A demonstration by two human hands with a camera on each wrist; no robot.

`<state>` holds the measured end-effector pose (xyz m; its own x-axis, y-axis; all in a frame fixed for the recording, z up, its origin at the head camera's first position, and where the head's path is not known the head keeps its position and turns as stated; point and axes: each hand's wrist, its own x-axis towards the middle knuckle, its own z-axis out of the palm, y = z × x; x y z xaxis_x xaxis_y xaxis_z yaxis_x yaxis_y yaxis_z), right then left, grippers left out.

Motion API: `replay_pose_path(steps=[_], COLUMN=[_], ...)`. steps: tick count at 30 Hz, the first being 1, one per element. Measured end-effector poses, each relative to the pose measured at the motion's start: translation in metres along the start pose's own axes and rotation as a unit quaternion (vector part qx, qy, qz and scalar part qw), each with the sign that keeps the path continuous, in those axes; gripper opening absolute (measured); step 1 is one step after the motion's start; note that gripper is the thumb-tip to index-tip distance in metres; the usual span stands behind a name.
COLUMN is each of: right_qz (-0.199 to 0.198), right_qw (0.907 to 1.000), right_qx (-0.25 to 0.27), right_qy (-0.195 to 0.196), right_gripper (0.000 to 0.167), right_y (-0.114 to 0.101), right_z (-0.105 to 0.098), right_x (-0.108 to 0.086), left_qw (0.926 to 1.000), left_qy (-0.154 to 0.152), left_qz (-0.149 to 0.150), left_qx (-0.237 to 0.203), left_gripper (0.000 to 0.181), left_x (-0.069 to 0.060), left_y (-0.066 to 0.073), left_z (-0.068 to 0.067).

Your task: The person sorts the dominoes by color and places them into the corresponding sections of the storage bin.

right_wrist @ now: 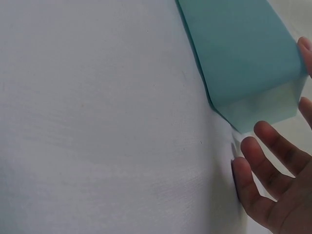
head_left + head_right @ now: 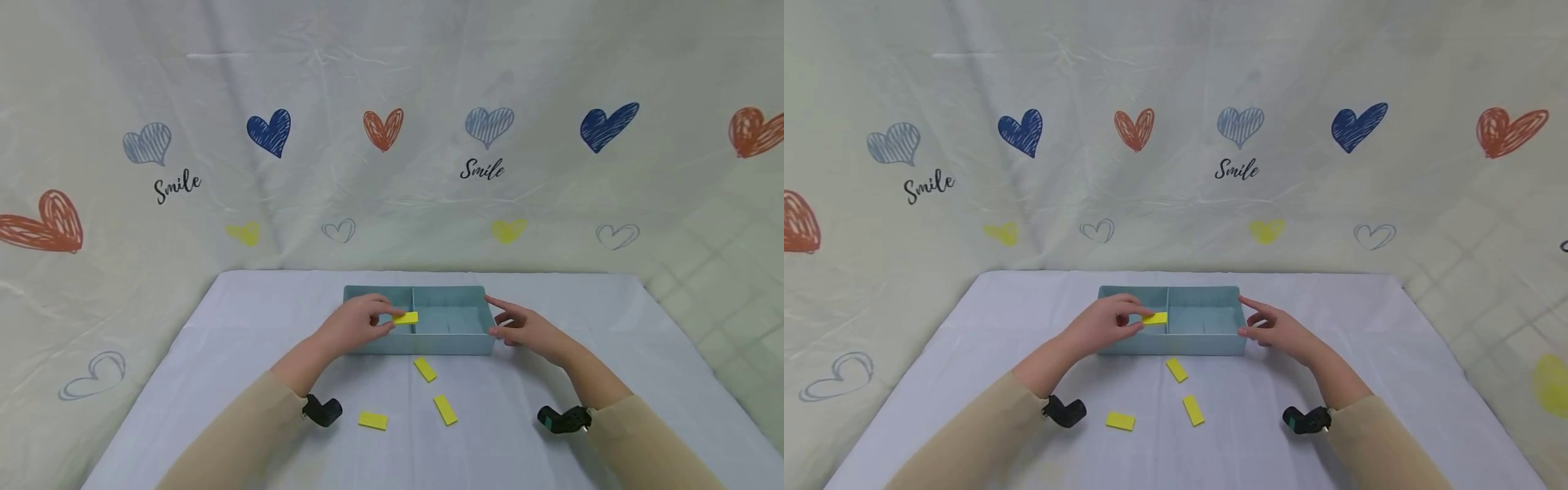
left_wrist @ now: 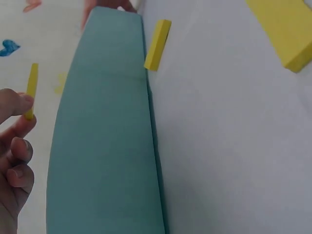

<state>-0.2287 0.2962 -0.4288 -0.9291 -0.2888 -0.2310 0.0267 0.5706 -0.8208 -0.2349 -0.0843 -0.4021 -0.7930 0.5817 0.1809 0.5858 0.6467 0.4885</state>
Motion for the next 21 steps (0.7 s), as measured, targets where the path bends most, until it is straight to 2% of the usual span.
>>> replay_pose_path(steps=[5,8,11,21], right_qz=[-0.003,-0.003,0.001,0.005], right_qw=[1.0,1.0,1.0,1.0], right_qx=[-0.001,-0.002,-0.006,-0.003], right_qy=[0.0,0.0,0.001,-0.001], right_gripper=[0.076,0.076,0.076,0.077], right_y=[-0.002,-0.003,-0.003,-0.002], right_z=[0.0,0.0,0.001,0.001], right_x=[-0.001,-0.001,-0.001,0.001], left_qw=[0.9997,0.9994,0.9992,0.9988], left_qy=[-0.012,-0.02,-0.028,-0.037], left_qz=[-0.007,0.004,0.013,0.012], left_qx=[-0.018,-0.027,-0.026,-0.03], left_gripper=[0.026,0.026,0.027,0.029], left_x=[0.019,0.029,0.038,0.063], left_y=[0.007,0.013,0.018,0.036], left_z=[0.005,0.008,0.012,0.024])
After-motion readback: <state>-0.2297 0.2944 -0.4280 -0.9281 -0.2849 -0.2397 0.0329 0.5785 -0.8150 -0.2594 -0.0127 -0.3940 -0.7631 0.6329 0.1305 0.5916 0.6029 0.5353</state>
